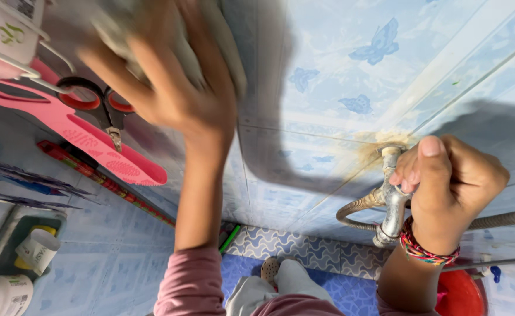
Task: The person wipes the tiled wall and a water faucet using a cloth, scrubbing different sections of the tiles and the metal body of the faucet.
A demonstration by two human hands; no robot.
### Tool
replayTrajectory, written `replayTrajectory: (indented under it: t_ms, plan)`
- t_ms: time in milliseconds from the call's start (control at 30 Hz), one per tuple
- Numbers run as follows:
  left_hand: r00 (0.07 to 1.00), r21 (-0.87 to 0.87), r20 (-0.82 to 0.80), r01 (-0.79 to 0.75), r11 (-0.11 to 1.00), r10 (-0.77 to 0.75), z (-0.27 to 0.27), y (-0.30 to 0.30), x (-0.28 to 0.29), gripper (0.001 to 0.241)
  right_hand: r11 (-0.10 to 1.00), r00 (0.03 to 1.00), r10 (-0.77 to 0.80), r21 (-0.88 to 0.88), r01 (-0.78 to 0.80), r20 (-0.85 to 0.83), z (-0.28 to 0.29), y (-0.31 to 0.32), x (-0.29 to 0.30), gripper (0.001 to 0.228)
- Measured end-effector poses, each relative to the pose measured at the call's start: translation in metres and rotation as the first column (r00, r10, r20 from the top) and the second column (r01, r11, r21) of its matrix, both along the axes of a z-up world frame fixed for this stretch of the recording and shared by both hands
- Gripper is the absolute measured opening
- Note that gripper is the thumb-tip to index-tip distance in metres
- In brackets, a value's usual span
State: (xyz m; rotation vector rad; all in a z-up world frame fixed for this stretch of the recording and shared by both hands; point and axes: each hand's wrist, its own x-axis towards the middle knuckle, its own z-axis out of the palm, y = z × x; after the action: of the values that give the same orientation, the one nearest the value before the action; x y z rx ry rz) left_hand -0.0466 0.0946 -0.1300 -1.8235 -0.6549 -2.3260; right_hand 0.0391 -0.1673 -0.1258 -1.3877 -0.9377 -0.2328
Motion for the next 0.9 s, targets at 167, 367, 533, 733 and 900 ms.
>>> replayTrajectory:
  t_ms: [167,367,533,733,900]
  plan:
    - [0.995,-0.098,0.049,-0.084,0.992,0.089,0.021,0.020,0.000,0.038,1.000,1.000,-0.020,-0.014,0.020,-0.013,-0.003,0.000,0.001,0.047]
    - [0.969,-0.115,0.235,0.105,0.988,-0.076,0.026,-0.002,0.006,0.025,1.000,1.000,-0.021,-0.022,0.021,0.007,-0.005,0.000,0.005,0.047]
    - [0.966,-0.141,0.258,0.031,0.990,0.006,0.018,-0.017,0.002,0.014,0.999,0.999,-0.008,-0.044,0.010,0.038,-0.005,-0.001,0.006,0.047]
    - [0.974,-0.213,0.201,-0.057,0.975,0.101,-0.011,-0.021,-0.003,0.010,1.000,1.000,0.002,-0.013,-0.002,0.001,-0.008,-0.001,0.001,0.052]
    - [0.979,-0.315,0.180,-0.031,0.949,0.091,-0.046,-0.028,-0.011,0.010,1.000,1.000,0.021,-0.007,-0.021,0.018,-0.010,-0.001,0.000,0.050]
